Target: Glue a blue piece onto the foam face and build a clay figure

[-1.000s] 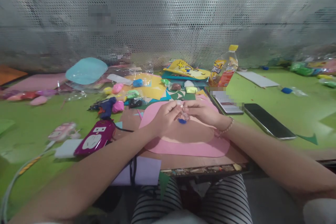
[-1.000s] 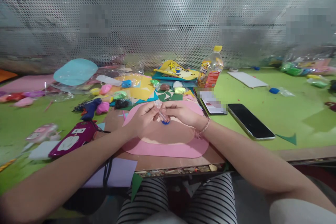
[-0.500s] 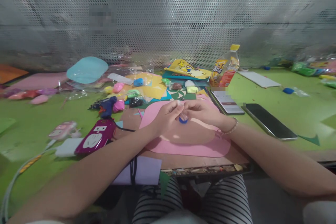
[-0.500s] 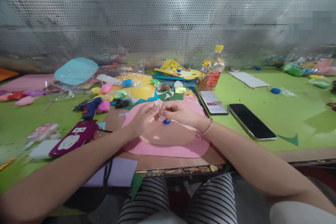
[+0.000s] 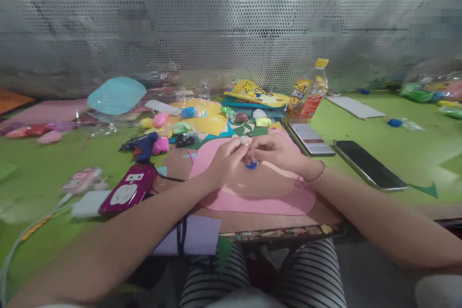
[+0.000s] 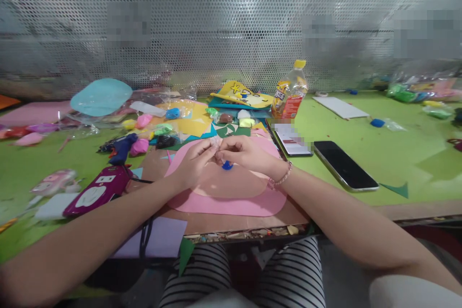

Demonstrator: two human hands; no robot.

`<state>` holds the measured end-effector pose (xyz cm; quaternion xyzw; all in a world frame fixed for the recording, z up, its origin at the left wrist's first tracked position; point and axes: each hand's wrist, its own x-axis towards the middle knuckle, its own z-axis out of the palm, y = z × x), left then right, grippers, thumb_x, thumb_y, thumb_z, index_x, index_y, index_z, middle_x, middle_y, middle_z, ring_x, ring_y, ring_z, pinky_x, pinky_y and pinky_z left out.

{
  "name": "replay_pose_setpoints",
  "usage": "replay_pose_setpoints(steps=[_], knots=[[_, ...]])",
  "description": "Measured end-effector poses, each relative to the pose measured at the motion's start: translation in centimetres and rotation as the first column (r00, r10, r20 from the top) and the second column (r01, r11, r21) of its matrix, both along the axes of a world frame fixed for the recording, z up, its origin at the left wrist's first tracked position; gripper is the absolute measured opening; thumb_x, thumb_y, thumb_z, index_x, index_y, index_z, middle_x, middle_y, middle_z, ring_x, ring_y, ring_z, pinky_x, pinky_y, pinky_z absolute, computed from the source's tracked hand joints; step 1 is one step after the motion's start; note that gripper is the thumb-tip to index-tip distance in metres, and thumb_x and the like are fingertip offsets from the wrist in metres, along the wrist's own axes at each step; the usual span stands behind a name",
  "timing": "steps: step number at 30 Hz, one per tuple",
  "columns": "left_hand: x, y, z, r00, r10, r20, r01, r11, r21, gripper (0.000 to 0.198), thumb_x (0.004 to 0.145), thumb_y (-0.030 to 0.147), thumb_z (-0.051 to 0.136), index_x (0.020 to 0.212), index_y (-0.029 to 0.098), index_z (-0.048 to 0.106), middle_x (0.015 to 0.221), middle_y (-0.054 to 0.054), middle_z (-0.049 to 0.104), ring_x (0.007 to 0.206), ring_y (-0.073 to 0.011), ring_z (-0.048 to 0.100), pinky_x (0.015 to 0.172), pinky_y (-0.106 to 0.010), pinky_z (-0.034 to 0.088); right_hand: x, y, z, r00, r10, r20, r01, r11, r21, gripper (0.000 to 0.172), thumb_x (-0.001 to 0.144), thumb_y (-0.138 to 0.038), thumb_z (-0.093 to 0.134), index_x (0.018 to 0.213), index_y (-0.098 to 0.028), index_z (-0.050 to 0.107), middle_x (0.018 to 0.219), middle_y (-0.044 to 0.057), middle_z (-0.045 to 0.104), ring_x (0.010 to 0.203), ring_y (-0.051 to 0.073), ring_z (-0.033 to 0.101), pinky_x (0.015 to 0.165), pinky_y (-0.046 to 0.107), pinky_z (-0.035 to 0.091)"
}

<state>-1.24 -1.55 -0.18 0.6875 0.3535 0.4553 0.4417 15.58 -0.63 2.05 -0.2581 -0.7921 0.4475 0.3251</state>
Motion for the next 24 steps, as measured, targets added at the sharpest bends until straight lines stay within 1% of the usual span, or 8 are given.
replay_pose_setpoints(steps=[2,7,12,15,17,19,21,24], knots=[[-0.1,0.0,0.0,0.998,0.037,-0.045,-0.036,0.999,0.022,0.025,0.085,0.031,0.043,0.064,0.018,0.046,0.064,0.001,0.052,0.065,-0.0125,0.051,0.064,-0.027,0.039,-0.1,0.1,-0.1,1.000,-0.025,-0.013,0.025,1.000,-0.005,0.021,0.084,-0.030,0.054,0.070,-0.015,0.058,0.068,0.001,0.060,0.063,0.009,0.054,0.059,0.023,0.044],[-0.1,-0.3,0.5,0.969,0.167,-0.180,-0.138,0.977,0.162,0.027,0.082,0.024,0.041,0.056,0.019,0.037,0.055,0.003,0.040,0.056,-0.0102,0.039,0.056,-0.026,0.030,-0.5,0.0,-0.1,0.980,-0.199,0.021,0.198,0.980,0.027,0.023,0.083,-0.023,0.050,0.061,-0.017,0.047,0.057,-0.005,0.047,0.054,0.007,0.048,0.052,0.020,0.040],[0.1,-0.5,0.9,0.957,0.217,-0.191,-0.170,0.957,0.234,0.025,0.078,0.016,0.040,0.055,0.019,0.030,0.054,0.004,0.032,0.053,-0.0089,0.032,0.052,-0.025,0.025,-1.2,-0.5,0.0,0.955,-0.294,0.042,0.289,0.952,0.098,0.018,0.077,-0.016,0.047,0.059,-0.018,0.046,0.053,-0.004,0.050,0.051,0.008,0.051,0.050,0.020,0.039],[0.3,-0.8,1.0,0.947,0.251,-0.200,-0.170,0.921,0.350,0.028,0.077,0.015,0.040,0.054,0.019,0.024,0.052,0.005,0.028,0.052,-0.0086,0.029,0.051,-0.026,0.023,-1.1,-0.3,-0.1,0.922,-0.386,-0.013,0.385,0.917,0.107,0.016,0.074,-0.013,0.045,0.060,-0.018,0.043,0.052,-0.005,0.050,0.051,0.009,0.056,0.049,0.019,0.040],[0.4,-1.0,0.9,0.945,0.252,-0.209,-0.160,0.911,0.379,0.029,0.078,0.014,0.039,0.054,0.019,0.023,0.052,0.005,0.027,0.051,-0.0085,0.028,0.051,-0.026,0.022,-0.8,0.0,-0.1,0.896,-0.442,-0.032,0.442,0.888,0.124,0.015,0.074,-0.013,0.045,0.060,-0.019,0.042,0.053,-0.005,0.049,0.053,0.010,0.059,0.047,0.019,0.038],[0.5,-1.0,0.7,0.947,0.245,-0.209,-0.158,0.919,0.361,0.030,0.079,0.015,0.039,0.054,0.019,0.023,0.052,0.005,0.026,0.050,-0.0085,0.027,0.050,-0.026,0.021,-0.5,0.2,-0.2,0.876,-0.482,0.008,0.466,0.852,0.237,0.015,0.072,-0.012,0.046,0.059,-0.019,0.042,0.053,-0.004,0.048,0.053,0.011,0.057,0.047,0.019,0.036],[0.4,-0.9,0.5,0.945,0.256,-0.205,-0.177,0.924,0.340,0.031,0.077,0.014,0.040,0.053,0.019,0.021,0.051,0.005,0.023,0.050,-0.0084,0.025,0.049,-0.026,0.020,-0.1,0.4,-0.2,0.856,-0.516,0.046,0.450,0.785,0.426,0.014,0.071,-0.010,0.049,0.061,-0.019,0.044,0.056,-0.003,0.050,0.054,0.010,0.053,0.048,0.021,0.036],[0.2,-0.6,0.3,0.930,0.309,-0.200,-0.230,0.912,0.340,0.031,0.074,0.012,0.042,0.053,0.019,0.020,0.050,0.005,0.023,0.050,-0.0084,0.025,0.048,-0.026,0.020,0.2,0.5,-0.3,0.894,-0.446,0.046,0.312,0.692,0.651,0.009,0.073,-0.009,0.052,0.072,-0.018,0.053,0.076,0.002,0.058,0.066,0.012,0.054,0.056,0.024,0.042]])
